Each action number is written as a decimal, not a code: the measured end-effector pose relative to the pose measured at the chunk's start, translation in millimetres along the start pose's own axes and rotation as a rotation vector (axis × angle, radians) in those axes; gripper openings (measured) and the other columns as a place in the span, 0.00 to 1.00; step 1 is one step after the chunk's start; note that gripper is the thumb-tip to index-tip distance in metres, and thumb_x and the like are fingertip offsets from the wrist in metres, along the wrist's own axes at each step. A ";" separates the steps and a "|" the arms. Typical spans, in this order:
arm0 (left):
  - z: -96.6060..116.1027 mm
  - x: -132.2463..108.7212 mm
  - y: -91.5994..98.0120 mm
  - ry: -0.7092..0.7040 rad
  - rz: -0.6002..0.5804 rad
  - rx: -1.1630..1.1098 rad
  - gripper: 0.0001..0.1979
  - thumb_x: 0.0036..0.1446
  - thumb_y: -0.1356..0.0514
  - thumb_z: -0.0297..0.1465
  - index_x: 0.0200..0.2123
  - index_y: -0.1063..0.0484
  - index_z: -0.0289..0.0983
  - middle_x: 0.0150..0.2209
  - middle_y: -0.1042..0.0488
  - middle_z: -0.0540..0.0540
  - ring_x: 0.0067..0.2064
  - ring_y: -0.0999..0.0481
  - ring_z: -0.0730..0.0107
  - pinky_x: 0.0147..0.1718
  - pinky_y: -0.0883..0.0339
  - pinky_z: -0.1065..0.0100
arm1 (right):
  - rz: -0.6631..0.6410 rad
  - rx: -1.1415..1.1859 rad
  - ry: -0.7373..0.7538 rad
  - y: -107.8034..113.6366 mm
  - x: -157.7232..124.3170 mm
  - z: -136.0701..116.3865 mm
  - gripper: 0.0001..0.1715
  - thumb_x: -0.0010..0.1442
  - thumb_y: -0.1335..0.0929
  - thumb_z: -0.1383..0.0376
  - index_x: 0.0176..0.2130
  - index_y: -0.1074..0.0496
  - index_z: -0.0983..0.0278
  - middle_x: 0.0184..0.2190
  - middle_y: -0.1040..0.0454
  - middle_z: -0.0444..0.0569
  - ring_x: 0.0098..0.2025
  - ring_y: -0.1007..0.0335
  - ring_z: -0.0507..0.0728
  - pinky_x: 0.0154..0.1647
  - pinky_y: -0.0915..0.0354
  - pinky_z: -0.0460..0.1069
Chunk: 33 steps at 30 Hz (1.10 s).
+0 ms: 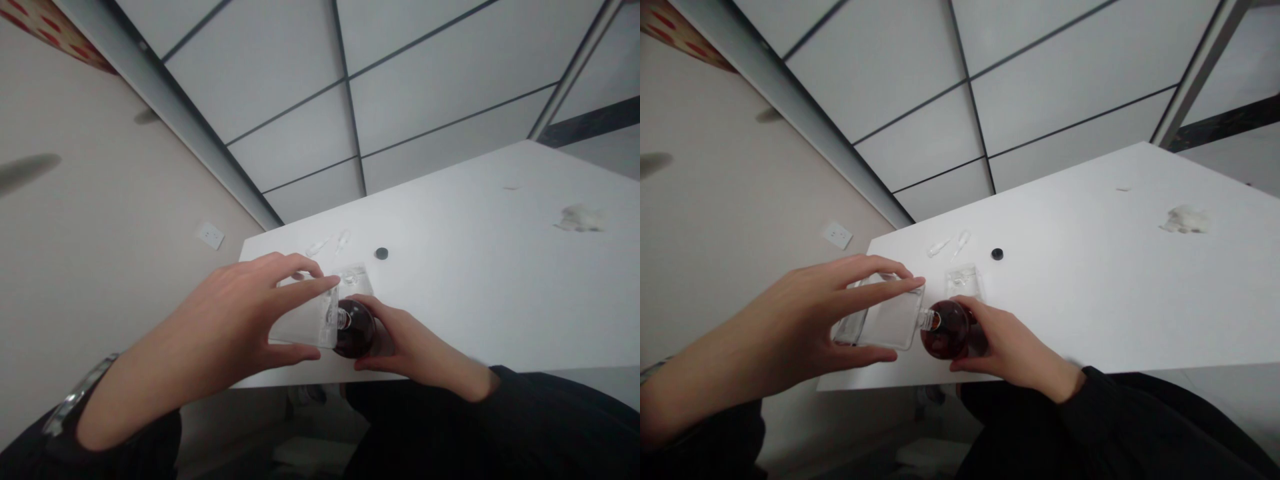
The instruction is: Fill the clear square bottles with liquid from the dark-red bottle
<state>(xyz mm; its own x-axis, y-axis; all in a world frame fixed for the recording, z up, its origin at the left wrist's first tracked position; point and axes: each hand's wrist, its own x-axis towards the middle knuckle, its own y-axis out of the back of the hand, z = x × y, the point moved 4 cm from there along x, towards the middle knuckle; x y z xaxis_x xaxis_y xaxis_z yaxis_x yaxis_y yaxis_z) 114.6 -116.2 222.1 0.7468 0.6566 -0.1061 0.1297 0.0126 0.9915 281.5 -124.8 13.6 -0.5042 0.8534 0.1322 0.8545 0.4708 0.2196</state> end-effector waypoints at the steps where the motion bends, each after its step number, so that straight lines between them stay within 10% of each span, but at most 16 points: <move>1: 0.2 0.3 0.2 -0.003 0.000 0.003 0.28 0.56 0.27 0.37 0.60 0.25 0.46 0.58 0.21 0.43 0.53 0.19 0.52 0.48 0.22 0.58 | 0.002 -0.003 0.001 0.0 0.2 0.3 0.49 0.53 0.19 0.56 0.67 0.36 0.56 0.64 0.25 0.56 0.64 0.26 0.69 0.65 0.32 0.65; 33: 10.6 10.6 3.2 -0.060 -0.024 0.042 0.30 0.57 0.28 0.36 0.63 0.27 0.48 0.58 0.22 0.44 0.54 0.21 0.52 0.53 0.24 0.53 | 0.011 -0.007 0.031 0.2 -0.6 1.2 0.49 0.54 0.18 0.56 0.68 0.35 0.55 0.65 0.26 0.56 0.64 0.26 0.69 0.63 0.31 0.64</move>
<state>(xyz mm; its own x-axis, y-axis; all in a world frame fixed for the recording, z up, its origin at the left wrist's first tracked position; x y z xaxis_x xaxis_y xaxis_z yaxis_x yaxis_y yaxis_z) 129.8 -117.2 223.4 0.7808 0.6099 -0.1356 0.1747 -0.0047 0.9846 282.0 -125.0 12.4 -0.4985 0.8511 0.1645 0.8591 0.4597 0.2251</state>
